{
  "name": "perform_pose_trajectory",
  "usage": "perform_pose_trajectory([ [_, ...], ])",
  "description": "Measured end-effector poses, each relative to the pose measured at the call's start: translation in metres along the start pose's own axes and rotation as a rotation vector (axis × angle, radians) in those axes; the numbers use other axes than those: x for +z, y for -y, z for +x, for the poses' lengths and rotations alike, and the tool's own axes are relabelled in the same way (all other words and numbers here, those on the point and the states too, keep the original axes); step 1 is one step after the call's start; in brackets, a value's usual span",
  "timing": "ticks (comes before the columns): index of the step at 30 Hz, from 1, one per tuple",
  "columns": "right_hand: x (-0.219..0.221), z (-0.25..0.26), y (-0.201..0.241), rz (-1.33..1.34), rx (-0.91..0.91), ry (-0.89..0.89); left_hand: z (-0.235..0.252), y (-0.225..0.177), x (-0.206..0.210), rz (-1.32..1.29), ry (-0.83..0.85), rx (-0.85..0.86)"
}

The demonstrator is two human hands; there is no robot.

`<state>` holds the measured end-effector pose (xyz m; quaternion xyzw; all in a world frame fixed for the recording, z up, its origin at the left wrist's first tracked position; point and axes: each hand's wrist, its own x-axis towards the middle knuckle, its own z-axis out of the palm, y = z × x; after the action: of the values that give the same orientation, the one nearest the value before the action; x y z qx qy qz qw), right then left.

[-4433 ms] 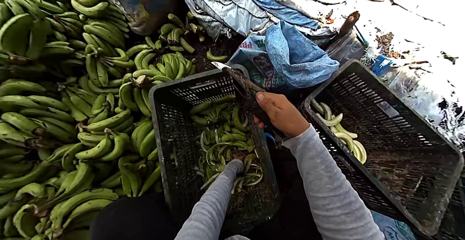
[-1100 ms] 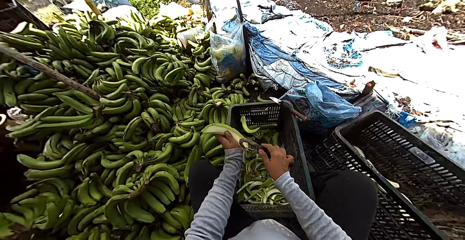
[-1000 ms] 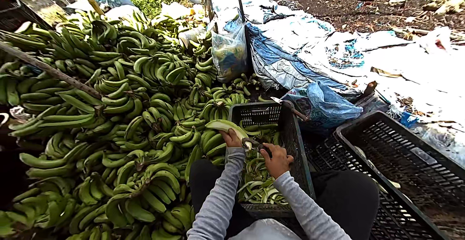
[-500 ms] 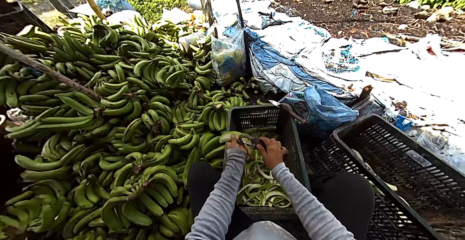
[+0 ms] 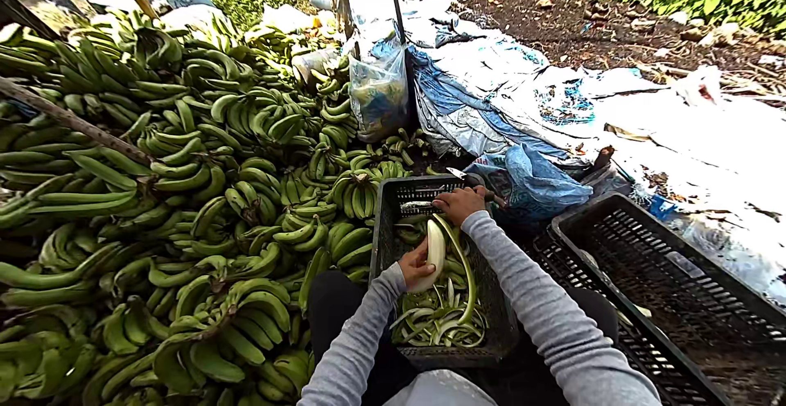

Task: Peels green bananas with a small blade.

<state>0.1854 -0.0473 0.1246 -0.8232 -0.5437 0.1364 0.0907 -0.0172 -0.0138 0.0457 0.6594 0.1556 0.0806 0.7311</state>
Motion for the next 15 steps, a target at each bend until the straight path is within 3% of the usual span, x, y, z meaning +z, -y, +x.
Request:
perform_pose_trajectory([
  [1, -0.001, -0.001, 0.002, 0.007, -0.009, 0.004, -0.001, 0.003, -0.001, -0.030, -0.088, 0.011],
  [3, 0.015, -0.015, 0.011, 0.128, -0.036, -0.012, 0.005, -0.002, 0.002, -0.191, -0.470, 0.020],
  [5, 0.056, -0.040, 0.014, 0.300, -0.080, -0.088, 0.017, -0.019, 0.006, -0.273, -0.866, -0.122],
  [7, 0.100, -0.068, 0.012, 0.437, -0.122, -0.233, 0.024, -0.038, 0.007, -0.213, -1.085, -0.346],
  [8, 0.117, -0.081, 0.010, 0.484, -0.149, -0.300, 0.026, -0.040, 0.003, -0.083, -1.047, -0.473],
  [11, 0.149, -0.104, 0.000, 0.504, -0.220, -0.447, 0.024, -0.051, -0.005, 0.697, -0.488, -0.887],
  [13, 0.153, -0.109, -0.003, 0.475, -0.236, -0.498, 0.026, -0.050, -0.001, 0.838, -0.345, -0.919],
  [15, 0.148, -0.108, 0.000, 0.432, -0.240, -0.519, 0.024, -0.046, 0.001, 0.774, -0.333, -0.838],
])
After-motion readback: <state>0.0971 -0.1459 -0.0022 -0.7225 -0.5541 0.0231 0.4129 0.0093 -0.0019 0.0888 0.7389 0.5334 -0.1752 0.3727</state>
